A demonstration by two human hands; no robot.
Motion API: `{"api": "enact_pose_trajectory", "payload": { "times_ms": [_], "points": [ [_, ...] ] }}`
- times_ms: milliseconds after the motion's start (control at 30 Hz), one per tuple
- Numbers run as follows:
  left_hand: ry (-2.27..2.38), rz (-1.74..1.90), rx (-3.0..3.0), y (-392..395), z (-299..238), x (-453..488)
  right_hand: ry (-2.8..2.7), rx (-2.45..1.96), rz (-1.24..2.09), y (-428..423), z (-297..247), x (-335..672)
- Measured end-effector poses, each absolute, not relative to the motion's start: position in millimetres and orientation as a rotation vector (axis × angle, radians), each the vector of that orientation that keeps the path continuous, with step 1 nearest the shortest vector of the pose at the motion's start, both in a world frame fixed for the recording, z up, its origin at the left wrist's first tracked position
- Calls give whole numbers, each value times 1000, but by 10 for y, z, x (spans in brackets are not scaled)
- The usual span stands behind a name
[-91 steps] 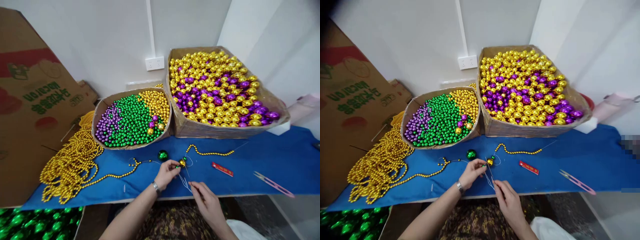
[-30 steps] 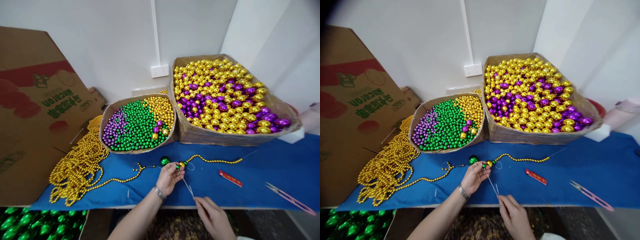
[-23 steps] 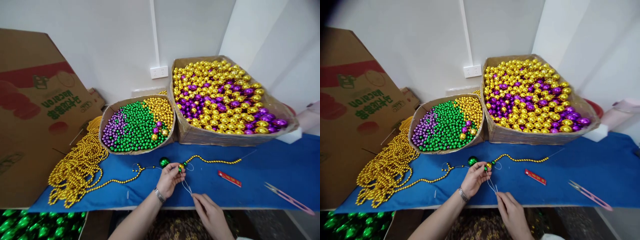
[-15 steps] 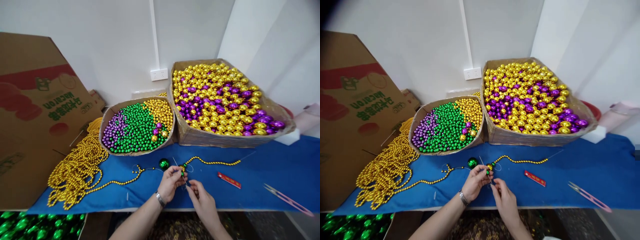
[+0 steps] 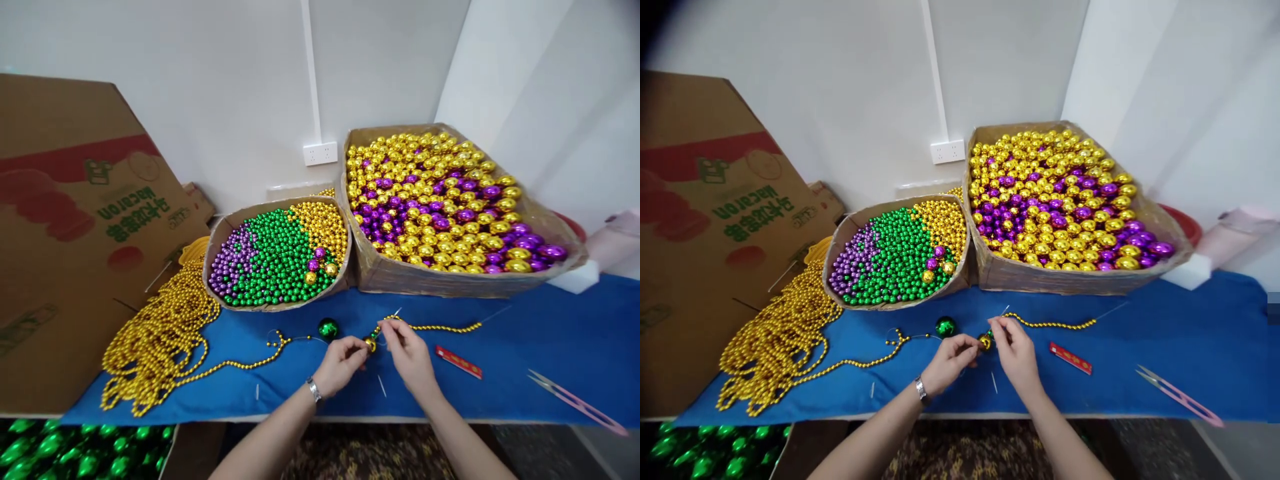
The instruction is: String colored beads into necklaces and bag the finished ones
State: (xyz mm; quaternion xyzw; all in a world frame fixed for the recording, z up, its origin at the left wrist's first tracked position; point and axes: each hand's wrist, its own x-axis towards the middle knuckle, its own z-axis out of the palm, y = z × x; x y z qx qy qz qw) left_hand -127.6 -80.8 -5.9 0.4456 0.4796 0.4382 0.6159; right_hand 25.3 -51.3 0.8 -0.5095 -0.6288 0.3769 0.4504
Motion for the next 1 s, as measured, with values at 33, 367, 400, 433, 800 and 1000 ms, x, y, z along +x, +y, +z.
{"api": "enact_pose_trajectory", "payload": {
  "times_ms": [33, 367, 400, 433, 800, 1000],
  "points": [
    [1097, 1017, 1006, -803, -60, -1270, -1546, -1244, 959, -533, 7, 242],
    [1313, 1019, 1463, -922, 270, -1467, -1266, -1130, 1145, -591, -6, 277],
    [1341, 1028, 1517, -939, 354, -1542, -1230, -1125, 1138, -570, 5, 328],
    [1373, 1043, 1567, -945, 439, -1631, -1198, -1121, 1126, -553, 16, 381],
    [2003, 1162, 1960, -211, 813, -2758, -1490, -1253, 1000, -693, -26, 495],
    [2319, 1077, 1904, 88, 889, -3336, -1605, -1348, 956, -714, -139, 612]
  ]
}}
